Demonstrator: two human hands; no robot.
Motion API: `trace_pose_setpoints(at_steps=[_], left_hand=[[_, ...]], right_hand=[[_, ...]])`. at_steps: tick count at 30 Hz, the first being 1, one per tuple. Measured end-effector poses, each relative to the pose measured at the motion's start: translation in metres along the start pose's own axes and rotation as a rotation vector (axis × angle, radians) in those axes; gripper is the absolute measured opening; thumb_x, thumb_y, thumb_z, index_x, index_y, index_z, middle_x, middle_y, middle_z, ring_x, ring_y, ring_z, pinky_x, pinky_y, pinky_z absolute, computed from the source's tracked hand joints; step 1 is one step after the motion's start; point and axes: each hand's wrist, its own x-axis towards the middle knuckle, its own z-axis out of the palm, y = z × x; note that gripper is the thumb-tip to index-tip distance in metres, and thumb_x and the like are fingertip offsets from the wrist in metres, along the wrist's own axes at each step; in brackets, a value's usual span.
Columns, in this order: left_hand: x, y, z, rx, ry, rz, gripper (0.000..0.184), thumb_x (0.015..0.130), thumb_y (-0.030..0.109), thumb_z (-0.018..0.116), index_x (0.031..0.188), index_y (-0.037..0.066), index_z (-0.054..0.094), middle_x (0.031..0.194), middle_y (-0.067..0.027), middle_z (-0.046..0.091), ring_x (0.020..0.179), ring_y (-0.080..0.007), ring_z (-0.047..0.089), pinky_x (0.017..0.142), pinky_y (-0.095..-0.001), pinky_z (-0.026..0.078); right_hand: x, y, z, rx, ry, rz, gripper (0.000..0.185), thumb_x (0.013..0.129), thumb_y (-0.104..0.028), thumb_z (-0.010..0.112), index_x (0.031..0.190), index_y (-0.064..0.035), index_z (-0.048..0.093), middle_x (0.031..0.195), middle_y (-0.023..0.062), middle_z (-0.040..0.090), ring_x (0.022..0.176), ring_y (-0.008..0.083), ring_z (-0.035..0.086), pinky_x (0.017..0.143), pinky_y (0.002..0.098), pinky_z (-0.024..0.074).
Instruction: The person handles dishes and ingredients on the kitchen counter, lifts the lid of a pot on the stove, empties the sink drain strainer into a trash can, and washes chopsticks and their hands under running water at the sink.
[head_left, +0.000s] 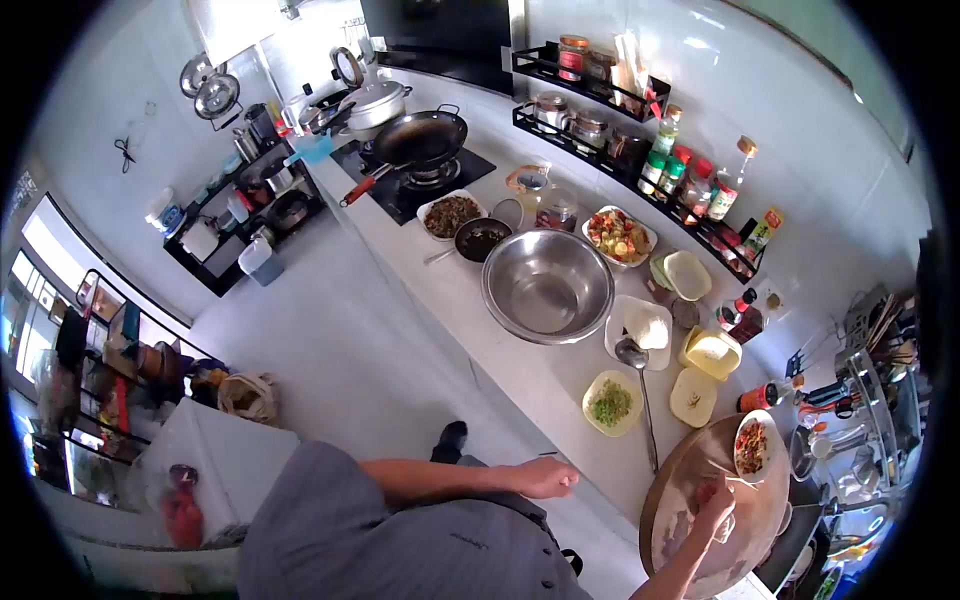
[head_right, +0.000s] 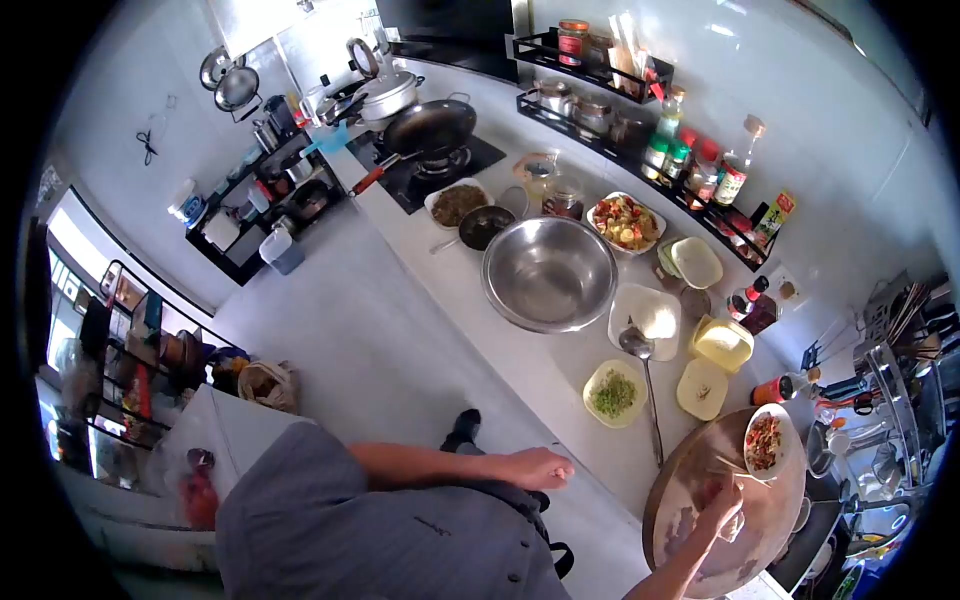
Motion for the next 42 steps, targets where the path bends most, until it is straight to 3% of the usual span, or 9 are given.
trace_pose_setpoints(at_steps=[10, 12, 19, 20, 22, 26, 33, 39, 42], left_hand=[[-0.029, -0.027, -0.091, -0.069, -0.077, 0.045, 0.033, 0.091, 0.027, 0.066, 0.113, 0.002, 0.069, 0.099, -0.0176, 0.074, 0.094, -0.0348, 0.072, 0.084, -0.0432, 0.054], [-0.047, -0.025, -0.132, -0.093, -0.058, 0.024, 0.033, 0.092, 0.028, 0.065, 0.112, 0.002, 0.069, 0.098, -0.017, 0.074, 0.093, -0.0349, 0.072, 0.082, -0.0426, 0.054], [-0.095, -0.082, -0.267, -0.719, 0.157, -0.077, 0.037, 0.099, 0.037, 0.062, 0.102, 0.001, 0.07, 0.087, -0.008, 0.073, 0.08, -0.0164, 0.068, 0.074, -0.0332, 0.054], [-0.104, -0.09, -0.282, -0.827, 0.165, -0.096, 0.038, 0.099, 0.038, 0.062, 0.102, 0.002, 0.069, 0.086, -0.0059, 0.072, 0.078, -0.0136, 0.066, 0.072, -0.0312, 0.054], [-0.135, -0.108, -0.321, -0.836, 0.211, -0.131, 0.038, 0.1, 0.039, 0.062, 0.103, 0.002, 0.069, 0.088, -0.0054, 0.071, 0.08, -0.0139, 0.066, 0.073, -0.0305, 0.054], [-0.212, -0.13, -0.384, -0.884, 0.475, -0.163, 0.038, 0.1, 0.039, 0.063, 0.108, 0.002, 0.067, 0.096, -0.005, 0.071, 0.088, -0.0134, 0.066, 0.076, -0.0296, 0.053], [-0.314, -0.177, -0.443, -1.137, 0.786, -0.181, 0.033, 0.104, 0.031, 0.058, 0.116, 0.001, 0.066, 0.104, -0.0081, 0.07, 0.096, -0.0164, 0.066, 0.086, -0.0315, 0.054], [-0.36, -0.233, -0.537, -0.837, 1.129, -0.213, 0.033, 0.106, 0.025, 0.054, 0.124, -0.001, 0.063, 0.109, -0.0086, 0.069, 0.101, -0.0151, 0.065, 0.089, -0.0301, 0.053], [-0.363, -0.262, -0.602, -0.765, 1.161, -0.261, 0.031, 0.104, 0.02, 0.056, 0.125, -0.002, 0.063, 0.107, -0.008, 0.07, 0.098, -0.0145, 0.065, 0.087, -0.0297, 0.053]], right_hand=[[-0.137, 0.04, 0.062, -0.279, 0.094, -0.612, 0.008, 0.094, -0.011, 0.063, 0.094, -0.0026, 0.063, 0.061, 0.0001, 0.048, 0.044, 0.0095, 0.043, 0.039, 0.0273, 0.0352], [-0.219, 0.025, 0.138, -0.23, -0.088, -0.463, 0.01, 0.095, -0.01, 0.063, 0.092, -0.0009, 0.066, 0.061, 0.0007, 0.051, 0.048, 0.0094, 0.047, 0.042, 0.0273, 0.0384], [-0.424, -0.022, 0.398, -0.479, -1.539, -0.054, 0.015, 0.094, -0.012, 0.068, 0.097, 0.0022, 0.071, 0.078, 0.0041, 0.066, 0.071, 0.0112, 0.06, 0.063, 0.0259, 0.0478], [-0.453, -0.035, 0.431, -0.638, -1.648, -0.595, 0.021, 0.096, -0.017, 0.067, 0.107, -0.0003, 0.073, 0.082, 0.0041, 0.069, 0.073, 0.0116, 0.062, 0.066, 0.0265, 0.0495], [-0.488, -0.039, 0.488, -0.767, -1.76, -0.084, 0.027, 0.097, -0.021, 0.065, 0.117, -0.0042, 0.073, 0.089, 0.0054, 0.071, 0.082, 0.0129, 0.065, 0.074, 0.028, 0.0516], [-0.532, -0.024, 0.563, -0.752, -2.008, -0.461, 0.031, 0.098, -0.023, 0.064, 0.122, -0.0063, 0.073, 0.101, 0.0086, 0.075, 0.092, 0.0178, 0.068, 0.085, 0.0311, 0.0526], [-0.599, -0.024, 0.676, -0.646, -2.259, -0.425, 0.031, 0.097, -0.026, 0.067, 0.12, -0.0059, 0.073, 0.106, 0.0101, 0.075, 0.097, 0.02, 0.07, 0.09, 0.0328, 0.053], [-0.623, -0.053, 0.793, -0.718, -2.036, -0.486, 0.041, 0.095, -0.025, 0.07, 0.13, -0.0043, 0.063, 0.104, 0.014, 0.075, 0.093, 0.024, 0.072, 0.085, 0.0363, 0.0543], [-0.626, -0.06, 0.859, -0.582, -1.956, -0.76, 0.04, 0.094, -0.021, 0.071, 0.13, -0.0062, 0.062, 0.099, 0.0123, 0.075, 0.087, 0.0243, 0.072, 0.08, 0.0348, 0.0556]])
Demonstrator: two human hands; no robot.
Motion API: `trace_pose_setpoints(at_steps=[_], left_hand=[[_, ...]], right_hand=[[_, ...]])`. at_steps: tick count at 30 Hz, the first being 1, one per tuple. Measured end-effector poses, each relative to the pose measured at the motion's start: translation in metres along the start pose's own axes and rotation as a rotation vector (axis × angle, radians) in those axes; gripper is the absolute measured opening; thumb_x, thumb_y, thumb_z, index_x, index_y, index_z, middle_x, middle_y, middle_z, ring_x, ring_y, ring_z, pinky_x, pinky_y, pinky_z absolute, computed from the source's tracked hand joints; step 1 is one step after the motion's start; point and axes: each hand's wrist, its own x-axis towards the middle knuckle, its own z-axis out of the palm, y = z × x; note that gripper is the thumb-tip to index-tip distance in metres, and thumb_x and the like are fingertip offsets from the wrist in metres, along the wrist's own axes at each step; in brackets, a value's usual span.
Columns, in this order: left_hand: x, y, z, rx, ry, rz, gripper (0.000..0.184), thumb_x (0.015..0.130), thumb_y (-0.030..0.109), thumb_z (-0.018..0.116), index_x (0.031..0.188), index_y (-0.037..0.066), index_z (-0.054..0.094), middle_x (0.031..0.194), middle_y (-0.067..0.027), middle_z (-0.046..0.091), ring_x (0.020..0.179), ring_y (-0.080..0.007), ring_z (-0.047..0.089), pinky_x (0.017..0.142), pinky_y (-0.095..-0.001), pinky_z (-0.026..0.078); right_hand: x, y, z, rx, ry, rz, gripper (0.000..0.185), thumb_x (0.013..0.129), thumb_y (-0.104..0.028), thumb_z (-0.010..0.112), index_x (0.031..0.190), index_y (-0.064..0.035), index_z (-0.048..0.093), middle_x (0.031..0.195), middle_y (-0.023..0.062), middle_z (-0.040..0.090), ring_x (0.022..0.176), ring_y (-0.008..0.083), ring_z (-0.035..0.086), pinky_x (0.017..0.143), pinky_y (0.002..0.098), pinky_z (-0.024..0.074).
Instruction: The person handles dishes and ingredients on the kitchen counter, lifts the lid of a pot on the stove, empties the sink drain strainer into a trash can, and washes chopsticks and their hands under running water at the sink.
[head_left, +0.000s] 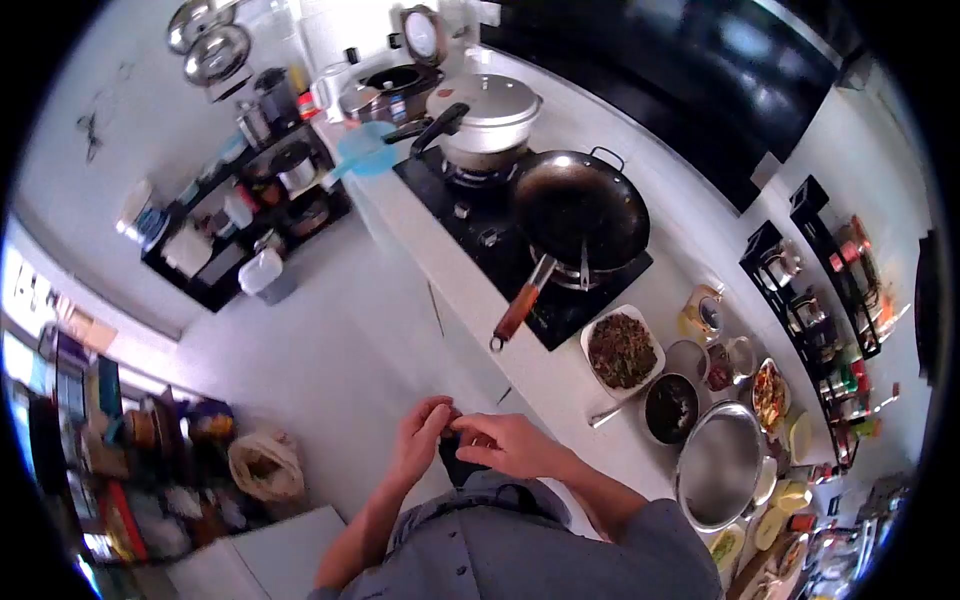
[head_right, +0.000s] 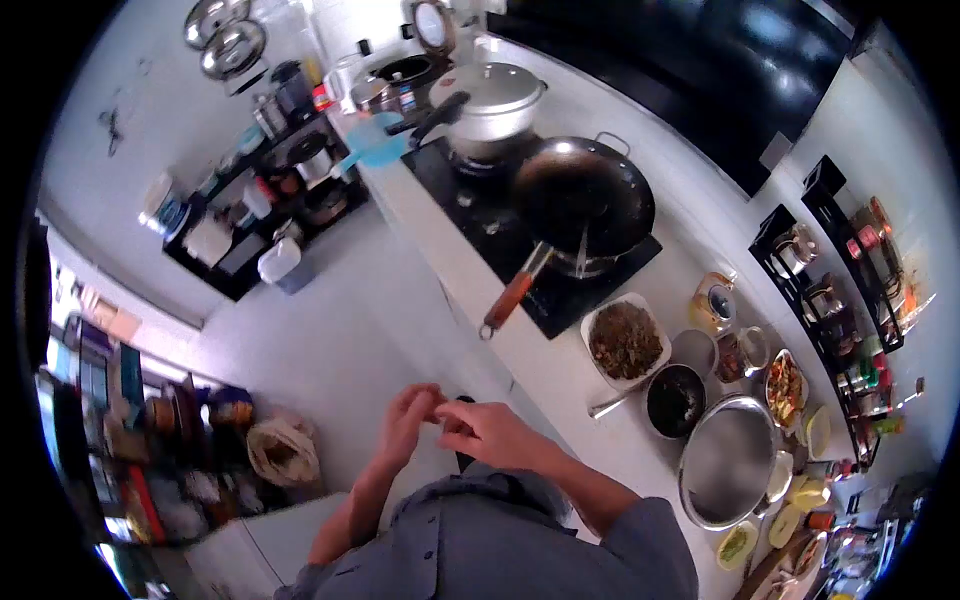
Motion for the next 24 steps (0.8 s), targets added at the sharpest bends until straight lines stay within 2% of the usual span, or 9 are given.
trace_pose_setpoints(at_steps=[6, 11, 13, 15, 17, 19, 21, 23, 24], left_hand=[[0.098, 0.066, -0.065, 0.231, 0.01, 0.039, 0.034, 0.101, 0.017, 0.063, 0.128, -0.004, 0.062, 0.106, -0.0096, 0.072, 0.094, -0.0144, 0.067, 0.083, -0.0296, 0.054], [0.169, 0.118, -0.116, 0.364, 0.097, 0.103, 0.035, 0.098, 0.018, 0.067, 0.128, -0.001, 0.062, 0.109, -0.011, 0.073, 0.093, -0.016, 0.069, 0.083, -0.0309, 0.055], [0.204, 0.137, -0.131, 0.483, 0.083, 0.24, 0.034, 0.094, 0.016, 0.07, 0.124, 0.001, 0.064, 0.112, -0.0119, 0.071, 0.092, -0.0203, 0.07, 0.08, -0.0338, 0.055], [0.245, 0.159, -0.144, 0.534, 0.077, 0.334, 0.033, 0.092, 0.016, 0.071, 0.122, 0.002, 0.064, 0.112, -0.0127, 0.07, 0.092, -0.0239, 0.069, 0.078, -0.0358, 0.055], [0.294, 0.184, -0.16, 0.588, 0.052, 0.43, 0.033, 0.091, 0.015, 0.072, 0.12, 0.002, 0.064, 0.113, -0.0134, 0.069, 0.092, -0.0275, 0.069, 0.076, -0.0378, 0.055], [0.343, 0.209, -0.174, 0.762, 0.066, 0.685, 0.035, 0.087, 0.013, 0.074, 0.119, 0.002, 0.064, 0.114, -0.0151, 0.067, 0.095, -0.0323, 0.067, 0.076, -0.0419, 0.055], [0.397, 0.233, -0.184, 0.699, 0.016, 0.666, 0.037, 0.086, 0.013, 0.075, 0.12, 0.002, 0.063, 0.114, -0.0164, 0.066, 0.101, -0.0361, 0.065, 0.082, -0.0442, 0.053], [0.454, 0.25, -0.198, 0.745, 0.046, 0.827, 0.04, 0.086, 0.015, 0.076, 0.122, 0.003, 0.062, 0.118, -0.0176, 0.064, 0.11, -0.0387, 0.061, 0.09, -0.0472, 0.05], [0.482, 0.255, -0.204, 0.818, 0.015, 0.909, 0.046, 0.086, 0.015, 0.075, 0.126, 0.001, 0.058, 0.124, -0.0197, 0.062, 0.114, -0.0407, 0.059, 0.095, -0.0496, 0.047]], right_hand=[[0.118, -0.003, -0.031, 0.055, 0.169, 0.062, 0.037, 0.096, -0.019, 0.069, 0.129, -0.004, 0.063, 0.102, 0.0124, 0.074, 0.09, 0.0217, 0.072, 0.081, 0.0333, 0.0556], [0.202, -0.015, -0.058, 0.06, 0.153, 0.092, 0.036, 0.095, -0.016, 0.069, 0.128, -0.0021, 0.064, 0.104, 0.0112, 0.073, 0.092, 0.0183, 0.071, 0.083, 0.0311, 0.0559], [0.229, -0.018, -0.073, 0.097, 0.228, 0.108, 0.038, 0.096, -0.024, 0.067, 0.127, -0.003, 0.064, 0.108, 0.0157, 0.073, 0.093, 0.0267, 0.072, 0.085, 0.0355, 0.0556], [0.252, -0.019, -0.09, 0.049, 0.28, 0.128, 0.036, 0.095, -0.022, 0.068, 0.126, -0.0023, 0.065, 0.106, 0.0141, 0.074, 0.092, 0.0235, 0.072, 0.084, 0.0326, 0.0558], [0.275, -0.01, -0.101, 0.102, 0.484, 0.218, 0.035, 0.094, -0.019, 0.069, 0.125, -0.0015, 0.065, 0.104, 0.0126, 0.074, 0.088, 0.0193, 0.071, 0.083, 0.0306, 0.0557], [0.297, 0.004, -0.107, 0.113, 0.592, 0.218, 0.033, 0.095, -0.016, 0.069, 0.124, -0.0007, 0.065, 0.101, 0.0102, 0.073, 0.086, 0.0156, 0.07, 0.08, 0.0291, 0.0558], [0.325, 0.006, -0.12, 0.287, 0.758, 0.246, 0.029, 0.096, -0.014, 0.068, 0.122, -0.0004, 0.066, 0.098, 0.0092, 0.072, 0.083, 0.0147, 0.069, 0.077, 0.0288, 0.056], [0.358, 0.013, -0.131, 0.226, 0.837, 0.315, 0.031, 0.098, -0.014, 0.067, 0.124, 0.0018, 0.065, 0.098, 0.0081, 0.071, 0.086, 0.0146, 0.068, 0.079, 0.0289, 0.0557], [0.376, 0.014, -0.136, 0.312, 0.957, 0.31, 0.031, 0.099, -0.013, 0.064, 0.126, 0.0026, 0.063, 0.105, 0.0098, 0.07, 0.091, 0.0163, 0.069, 0.08, 0.0301, 0.0566]])
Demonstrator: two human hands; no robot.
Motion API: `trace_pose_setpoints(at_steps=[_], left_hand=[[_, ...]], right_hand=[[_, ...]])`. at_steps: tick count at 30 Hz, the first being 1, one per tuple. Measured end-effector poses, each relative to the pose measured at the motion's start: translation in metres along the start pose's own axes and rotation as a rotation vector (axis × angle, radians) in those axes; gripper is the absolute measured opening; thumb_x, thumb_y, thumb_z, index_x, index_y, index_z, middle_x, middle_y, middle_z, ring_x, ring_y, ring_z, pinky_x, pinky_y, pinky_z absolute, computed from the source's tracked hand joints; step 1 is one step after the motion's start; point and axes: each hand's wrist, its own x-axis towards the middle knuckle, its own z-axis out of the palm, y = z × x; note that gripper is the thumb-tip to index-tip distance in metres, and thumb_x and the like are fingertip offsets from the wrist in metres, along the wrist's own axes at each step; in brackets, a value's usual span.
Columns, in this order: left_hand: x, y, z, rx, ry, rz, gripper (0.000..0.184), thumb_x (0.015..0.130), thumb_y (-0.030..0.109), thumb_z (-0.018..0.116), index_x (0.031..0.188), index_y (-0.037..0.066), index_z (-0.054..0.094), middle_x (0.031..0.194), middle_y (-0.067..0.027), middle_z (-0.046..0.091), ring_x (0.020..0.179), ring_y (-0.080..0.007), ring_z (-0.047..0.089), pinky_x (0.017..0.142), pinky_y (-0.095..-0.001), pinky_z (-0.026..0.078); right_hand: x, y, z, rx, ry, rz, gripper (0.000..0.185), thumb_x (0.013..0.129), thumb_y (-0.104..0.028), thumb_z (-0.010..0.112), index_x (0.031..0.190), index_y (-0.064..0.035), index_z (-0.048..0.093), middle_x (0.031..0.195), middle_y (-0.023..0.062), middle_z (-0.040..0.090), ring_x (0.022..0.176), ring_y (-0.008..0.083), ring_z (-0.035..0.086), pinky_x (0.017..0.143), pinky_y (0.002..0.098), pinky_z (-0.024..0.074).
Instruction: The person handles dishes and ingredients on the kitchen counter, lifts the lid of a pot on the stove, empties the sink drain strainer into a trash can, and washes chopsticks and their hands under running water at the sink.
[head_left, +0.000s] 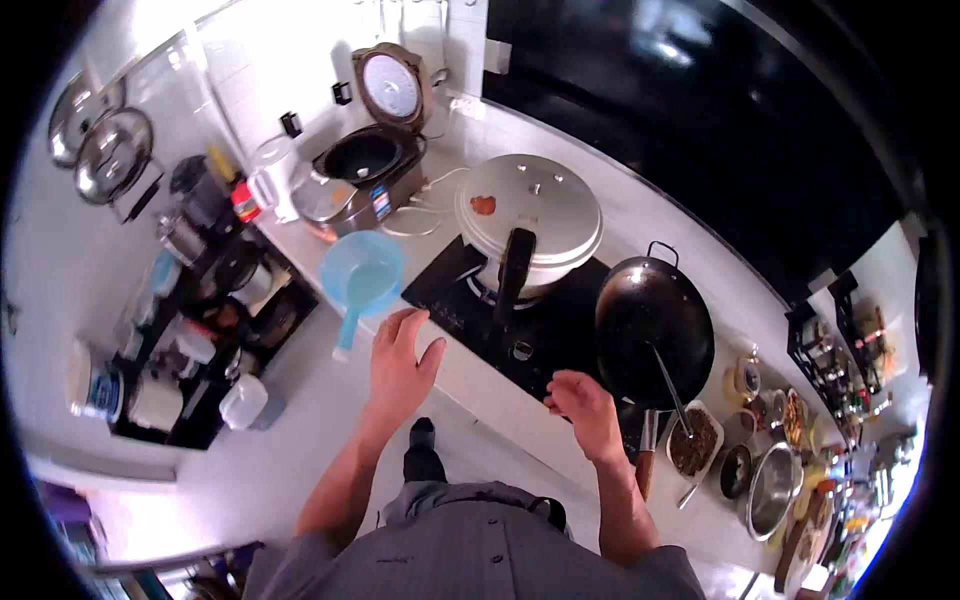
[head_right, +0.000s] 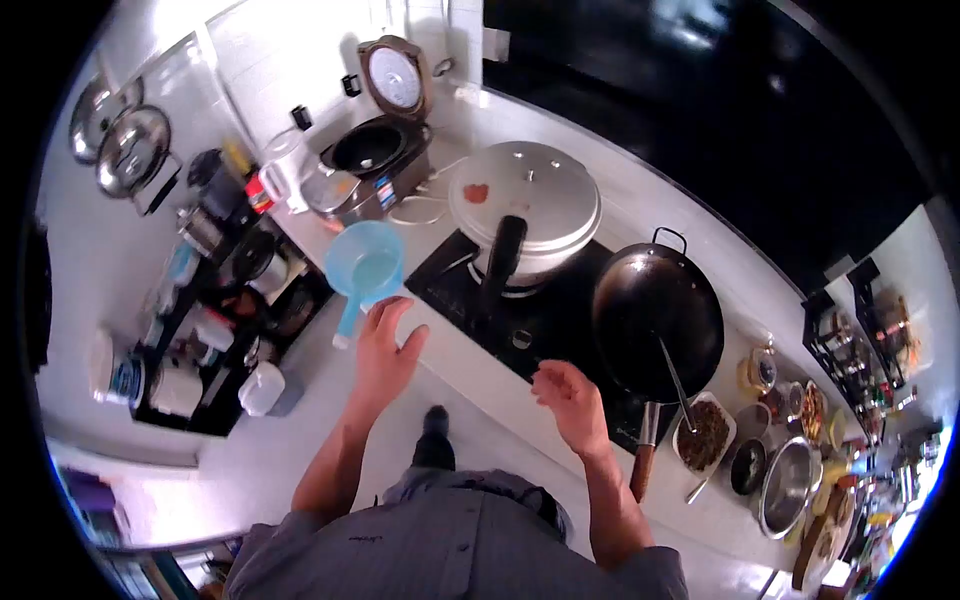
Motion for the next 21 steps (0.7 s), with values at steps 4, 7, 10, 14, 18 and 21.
trace_pose_setpoints(at_steps=[4, 7, 10, 14, 18, 21], left_hand=[[0.058, -0.054, 0.005, 0.022, -0.065, 0.117, 0.053, 0.086, 0.018, 0.077, 0.13, -0.001, 0.055, 0.127, -0.0208, 0.06, 0.117, -0.0402, 0.058, 0.098, -0.051, 0.046], [0.082, -0.083, 0.025, -0.001, -0.287, 0.008, 0.057, 0.087, 0.024, 0.075, 0.132, -0.002, 0.052, 0.13, -0.0238, 0.059, 0.119, -0.0421, 0.057, 0.099, -0.0508, 0.047], [0.095, -0.096, 0.041, -0.066, -0.413, -0.094, 0.059, 0.088, 0.028, 0.074, 0.135, -0.002, 0.053, 0.115, -0.0244, 0.067, 0.107, -0.0408, 0.066, 0.09, -0.0475, 0.051], [0.107, -0.102, 0.048, -0.311, -0.673, -0.272, 0.049, 0.092, 0.032, 0.069, 0.125, -0.001, 0.056, 0.096, -0.0269, 0.07, 0.095, -0.0452, 0.068, 0.083, -0.0525, 0.053], [0.106, -0.112, 0.058, -0.325, -0.688, -0.26, 0.046, 0.093, 0.032, 0.068, 0.118, -0.004, 0.056, 0.083, -0.0262, 0.07, 0.086, -0.0466, 0.069, 0.077, -0.0537, 0.054], [0.097, -0.124, 0.071, -0.278, -0.596, -0.109, 0.047, 0.093, 0.033, 0.068, 0.115, -0.007, 0.054, 0.082, -0.0275, 0.069, 0.082, -0.0475, 0.069, 0.073, -0.0548, 0.053]], right_hand=[[0.053, -0.02, 0.051, 0.134, 0.191, 0.067, 0.041, 0.102, -0.018, 0.059, 0.137, 0.0036, 0.055, 0.119, 0.0127, 0.067, 0.102, 0.0196, 0.068, 0.089, 0.0334, 0.0562], [0.1, -0.021, 0.083, 0.12, 0.283, 0.081, 0.04, 0.102, -0.019, 0.061, 0.134, 0.0039, 0.055, 0.113, 0.0123, 0.068, 0.098, 0.02, 0.068, 0.088, 0.0342, 0.0558], [0.124, -0.035, 0.108, 0.398, 0.216, 0.162, 0.019, 0.1, -0.018, 0.062, 0.108, -0.0014, 0.058, 0.084, 0.0084, 0.065, 0.07, 0.0182, 0.065, 0.065, 0.0326, 0.0551], [0.142, -0.037, 0.126, 0.333, 0.286, 0.108, 0.016, 0.099, -0.019, 0.063, 0.101, -0.0035, 0.057, 0.07, 0.0046, 0.056, 0.054, 0.015, 0.054, 0.052, 0.0319, 0.0482], [0.141, -0.073, 0.133, 0.382, 0.398, 0.164, 0.016, 0.095, -0.016, 0.065, 0.091, -0.0033, 0.056, 0.065, 0.0034, 0.05, 0.048, 0.0149, 0.047, 0.045, 0.0317, 0.0389], [0.143, -0.094, 0.117, 0.534, 0.338, 0.187, 0.021, 0.096, -0.017, 0.064, 0.082, -0.0061, 0.053, 0.063, 0.0013, 0.045, 0.048, 0.0129, 0.042, 0.045, 0.0299, 0.0331]])
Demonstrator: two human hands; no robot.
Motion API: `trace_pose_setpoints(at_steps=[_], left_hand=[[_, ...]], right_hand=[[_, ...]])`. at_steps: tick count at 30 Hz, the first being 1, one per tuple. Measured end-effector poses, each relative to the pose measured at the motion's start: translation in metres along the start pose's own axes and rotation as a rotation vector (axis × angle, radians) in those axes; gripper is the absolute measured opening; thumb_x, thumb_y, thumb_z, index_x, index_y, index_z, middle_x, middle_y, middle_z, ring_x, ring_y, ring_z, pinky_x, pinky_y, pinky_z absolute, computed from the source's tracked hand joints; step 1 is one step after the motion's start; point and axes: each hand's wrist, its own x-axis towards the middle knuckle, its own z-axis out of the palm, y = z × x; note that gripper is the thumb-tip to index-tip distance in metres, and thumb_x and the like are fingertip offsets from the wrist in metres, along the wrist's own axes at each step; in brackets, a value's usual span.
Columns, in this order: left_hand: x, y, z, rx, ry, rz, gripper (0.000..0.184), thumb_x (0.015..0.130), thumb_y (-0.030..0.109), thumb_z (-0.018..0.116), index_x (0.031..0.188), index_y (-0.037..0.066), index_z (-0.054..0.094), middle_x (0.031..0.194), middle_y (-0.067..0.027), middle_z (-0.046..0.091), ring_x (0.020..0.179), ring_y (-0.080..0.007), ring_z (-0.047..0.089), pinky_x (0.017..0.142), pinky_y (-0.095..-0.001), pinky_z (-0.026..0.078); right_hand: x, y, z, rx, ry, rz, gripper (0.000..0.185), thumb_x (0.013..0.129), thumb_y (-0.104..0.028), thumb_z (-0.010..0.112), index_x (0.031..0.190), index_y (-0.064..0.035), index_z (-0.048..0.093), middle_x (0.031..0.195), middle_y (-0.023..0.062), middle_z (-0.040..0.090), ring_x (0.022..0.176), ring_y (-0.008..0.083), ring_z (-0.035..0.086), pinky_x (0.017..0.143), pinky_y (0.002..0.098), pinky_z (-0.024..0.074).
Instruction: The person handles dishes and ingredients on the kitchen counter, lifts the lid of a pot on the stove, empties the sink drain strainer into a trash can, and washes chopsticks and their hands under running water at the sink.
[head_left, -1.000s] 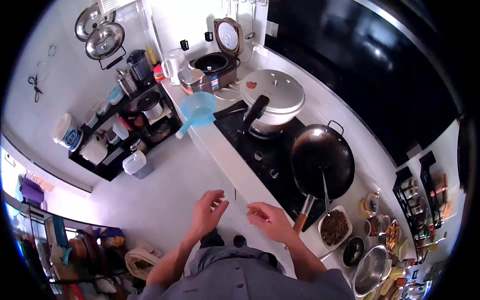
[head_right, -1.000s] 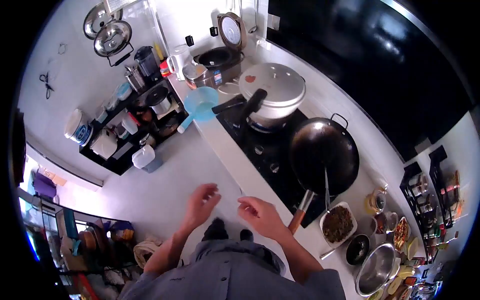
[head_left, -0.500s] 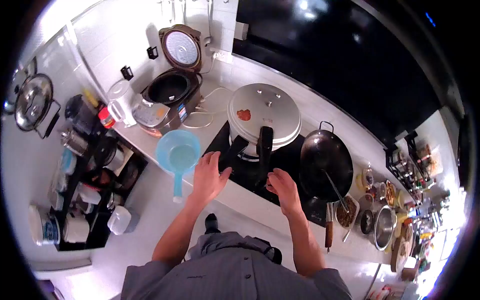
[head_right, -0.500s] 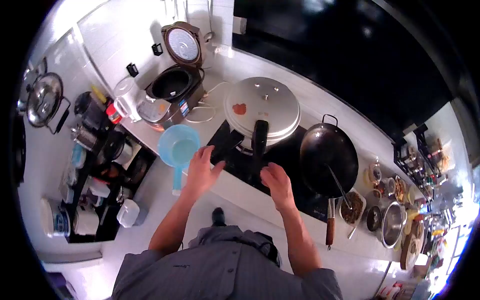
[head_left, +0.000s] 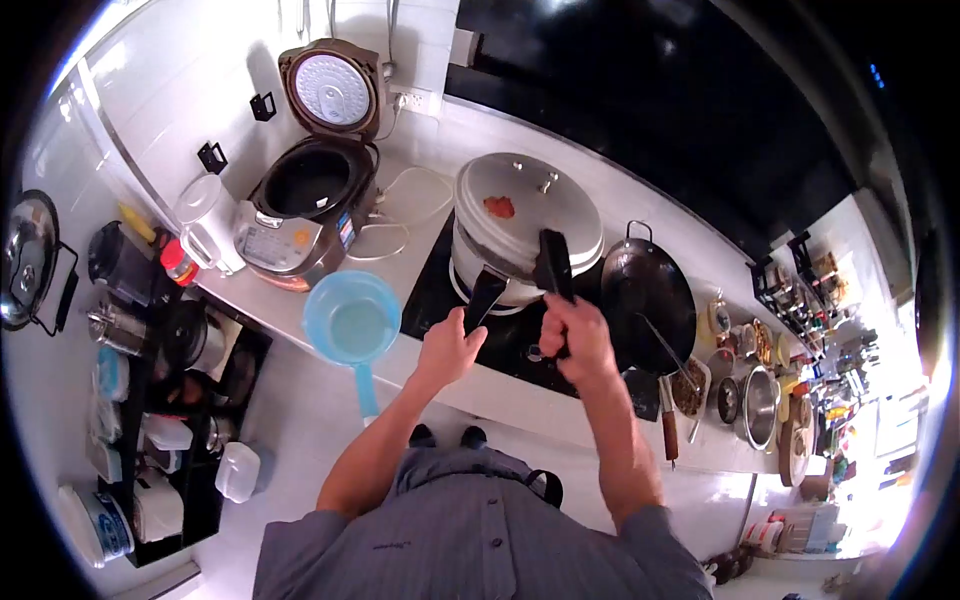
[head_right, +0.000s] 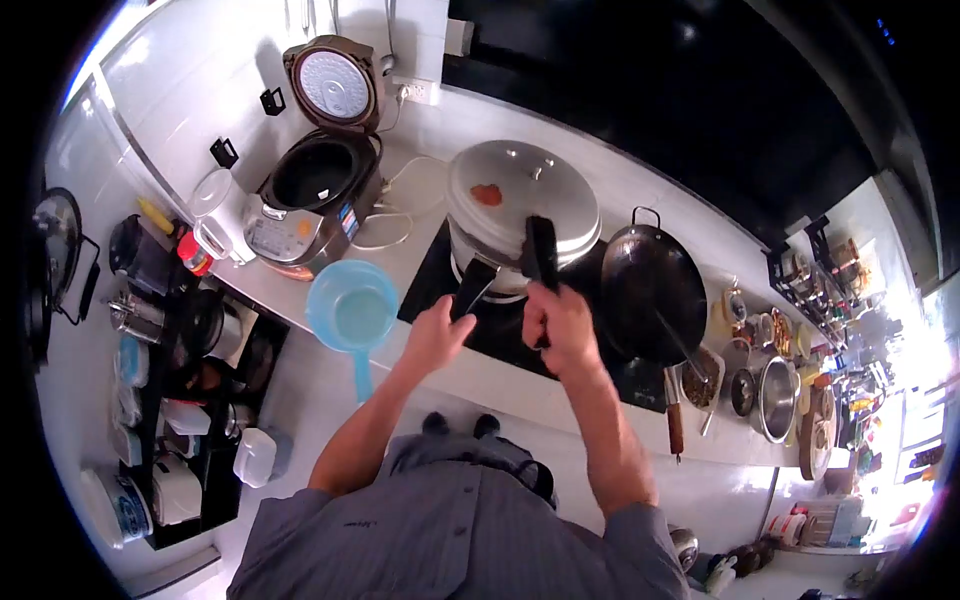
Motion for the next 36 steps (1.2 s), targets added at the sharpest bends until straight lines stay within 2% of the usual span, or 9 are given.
trace_pose_setpoints(at_steps=[2, 4, 6, 9, 11, 22, 28, 30, 36], left_hand=[[-0.001, 0.001, 0.0, -0.014, -0.004, 0.002, 0.048, 0.093, 0.034, 0.068, 0.114, -0.008, 0.054, 0.081, -0.028, 0.069, 0.081, -0.048, 0.068, 0.071, -0.055, 0.053], [0.001, 0.002, 0.0, -0.031, 0.0, 0.001, 0.049, 0.093, 0.034, 0.068, 0.113, -0.009, 0.054, 0.08, -0.0285, 0.068, 0.079, -0.0484, 0.068, 0.07, -0.0553, 0.053], [0.0, 0.002, -0.001, -0.009, 0.038, 0.026, 0.06, 0.092, 0.038, 0.07, 0.122, -0.012, 0.055, 0.078, -0.0259, 0.069, 0.078, -0.0451, 0.069, 0.068, -0.0518, 0.054], [0.002, 0.003, -0.003, -0.013, -0.01, -0.023, 0.061, 0.092, 0.038, 0.069, 0.124, -0.012, 0.055, 0.079, -0.0264, 0.069, 0.079, -0.0449, 0.069, 0.069, -0.0519, 0.054], [0.003, 0.003, -0.002, -0.006, -0.007, -0.019, 0.061, 0.092, 0.038, 0.07, 0.124, -0.012, 0.055, 0.079, -0.0261, 0.069, 0.078, -0.0444, 0.07, 0.069, -0.0516, 0.054], [0.002, 0.0, 0.0, -0.014, 0.023, 0.003, 0.058, 0.091, 0.036, 0.07, 0.122, -0.011, 0.056, 0.073, -0.023, 0.069, 0.071, -0.0424, 0.069, 0.063, -0.05, 0.054], [0.0, 0.002, -0.002, -0.052, 0.026, -0.014, 0.046, 0.092, 0.034, 0.07, 0.111, -0.006, 0.059, 0.071, -0.0221, 0.068, 0.071, -0.0433, 0.068, 0.062, -0.0513, 0.051], [0.0, 0.005, -0.005, -0.056, -0.005, -0.022, 0.042, 0.093, 0.032, 0.07, 0.105, -0.005, 0.055, 0.07, -0.0242, 0.067, 0.071, -0.0464, 0.068, 0.065, -0.0546, 0.053], [0.0, 0.005, -0.004, -0.038, 0.009, -0.024, 0.042, 0.092, 0.033, 0.07, 0.104, -0.004, 0.056, 0.072, -0.0235, 0.067, 0.073, -0.0457, 0.069, 0.065, -0.0544, 0.054]], right_hand=[[-0.003, -0.024, 0.004, 0.102, -0.013, 0.03, 0.019, 0.099, -0.018, 0.063, 0.087, -0.0054, 0.054, 0.063, -0.0006, 0.042, 0.049, 0.0112, 0.038, 0.046, 0.029, 0.0296], [0.0, -0.041, -0.003, 0.24, -0.126, 0.072, 0.017, 0.102, -0.019, 0.06, 0.094, -0.0043, 0.055, 0.064, -0.003, 0.038, 0.051, 0.0097, 0.033, 0.047, 0.028, 0.0263], [0.002, -0.054, -0.007, 0.317, -0.218, 0.117, 0.019, 0.104, -0.022, 0.056, 0.103, -0.0028, 0.055, 0.067, -0.0051, 0.036, 0.053, 0.0079, 0.031, 0.049, 0.0266, 0.0251], [0.001, -0.058, -0.008, 0.333, -0.21, 0.11, 0.02, 0.105, -0.023, 0.056, 0.104, -0.0026, 0.055, 0.067, -0.0055, 0.036, 0.053, 0.0071, 0.03, 0.049, 0.0263, 0.0246], [0.0, -0.057, -0.01, 0.291, -0.219, 0.07, 0.025, 0.107, -0.026, 0.054, 0.111, -0.0012, 0.058, 0.067, -0.0075, 0.034, 0.052, 0.0048, 0.03, 0.048, 0.0245, 0.0253], [0.002, -0.059, -0.011, 0.341, -0.197, 0.096, 0.027, 0.107, -0.026, 0.054, 0.113, 0.0007, 0.056, 0.066, -0.0078, 0.035, 0.051, 0.0045, 0.03, 0.047, 0.0241, 0.0246], [0.003, -0.07, -0.017, 0.354, -0.211, 0.102, 0.023, 0.105, -0.023, 0.057, 0.108, -0.0006, 0.057, 0.066, -0.0071, 0.036, 0.051, 0.0057, 0.03, 0.049, 0.0254, 0.0249], [0.004, -0.075, -0.023, 0.439, -0.271, 0.124, 0.024, 0.105, -0.023, 0.058, 0.108, 0.0002, 0.057, 0.066, -0.0074, 0.037, 0.051, 0.0052, 0.031, 0.048, 0.025, 0.0252], [0.004, -0.081, -0.023, 0.492, -0.281, 0.122, 0.026, 0.105, -0.023, 0.058, 0.11, 0.0025, 0.057, 0.066, -0.007, 0.038, 0.05, 0.0047, 0.032, 0.047, 0.0238, 0.0253]])
